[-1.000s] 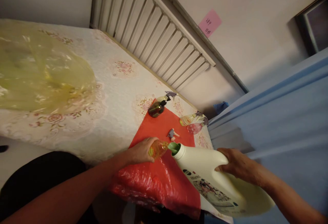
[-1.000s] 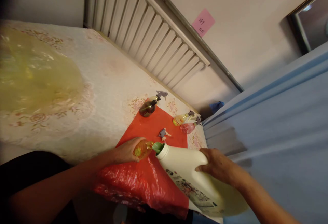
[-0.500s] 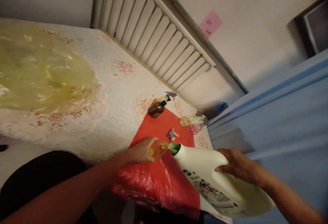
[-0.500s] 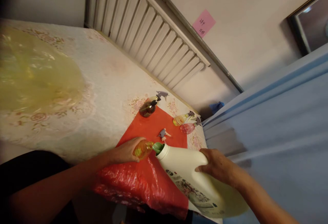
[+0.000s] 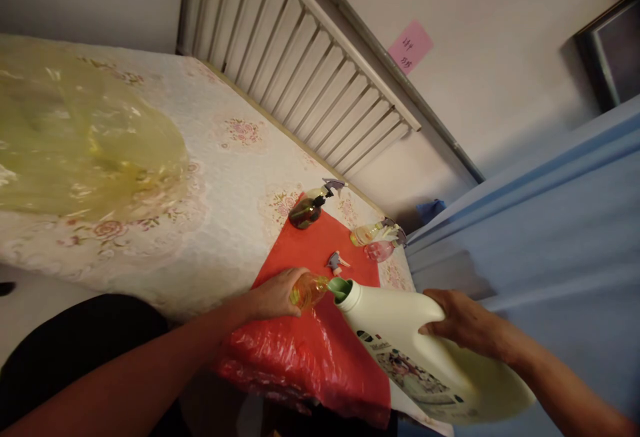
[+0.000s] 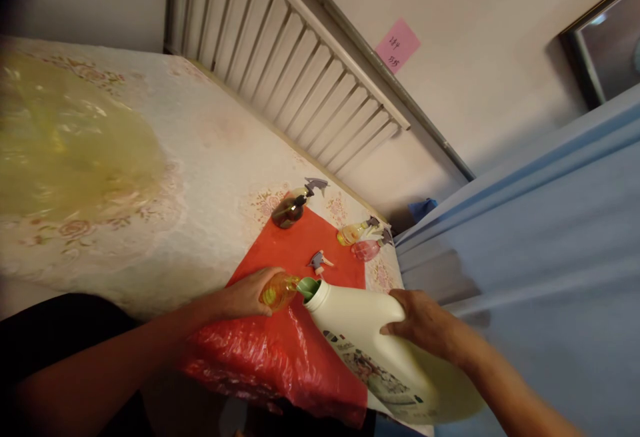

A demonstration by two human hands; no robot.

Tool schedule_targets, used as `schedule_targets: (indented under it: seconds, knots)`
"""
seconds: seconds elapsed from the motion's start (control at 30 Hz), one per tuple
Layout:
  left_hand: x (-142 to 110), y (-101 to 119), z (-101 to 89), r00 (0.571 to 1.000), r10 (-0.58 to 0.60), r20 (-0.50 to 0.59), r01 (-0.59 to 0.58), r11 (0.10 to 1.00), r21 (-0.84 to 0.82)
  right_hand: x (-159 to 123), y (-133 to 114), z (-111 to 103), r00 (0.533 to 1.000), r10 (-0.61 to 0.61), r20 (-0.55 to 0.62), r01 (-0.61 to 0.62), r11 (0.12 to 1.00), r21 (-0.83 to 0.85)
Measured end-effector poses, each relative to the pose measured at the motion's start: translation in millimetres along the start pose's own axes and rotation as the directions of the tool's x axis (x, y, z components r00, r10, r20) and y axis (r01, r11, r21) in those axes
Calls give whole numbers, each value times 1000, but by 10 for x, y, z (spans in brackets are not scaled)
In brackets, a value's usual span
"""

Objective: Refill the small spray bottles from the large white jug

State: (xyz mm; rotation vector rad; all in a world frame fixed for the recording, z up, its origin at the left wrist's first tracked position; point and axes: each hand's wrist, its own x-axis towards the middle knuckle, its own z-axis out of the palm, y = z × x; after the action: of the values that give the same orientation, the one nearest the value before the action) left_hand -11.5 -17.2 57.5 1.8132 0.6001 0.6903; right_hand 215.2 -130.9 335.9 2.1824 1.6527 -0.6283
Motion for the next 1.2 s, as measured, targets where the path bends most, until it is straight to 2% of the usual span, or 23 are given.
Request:
schedule_targets:
  seconds: [0.37, 0.63, 0.93, 1.2]
  knots:
    - [4, -7, -1, 1000, 1, -7, -1, 1000, -9, -15, -70, -5, 999, 32, 0, -32, 999, 17]
    - [2, -23, 2, 1000, 5, -6, -5, 1000, -8, 19, 13, 22, 1000, 23, -16, -22, 999, 50]
    - [0, -22, 6, 1000, 5, -20, -5, 1000, -12, -1, -2, 33, 999, 40, -33, -37, 996, 77]
    - [15, -59, 21, 1000, 14, -9, -14, 1000, 12, 8, 50, 33, 1000, 26, -17, -26, 999, 41]
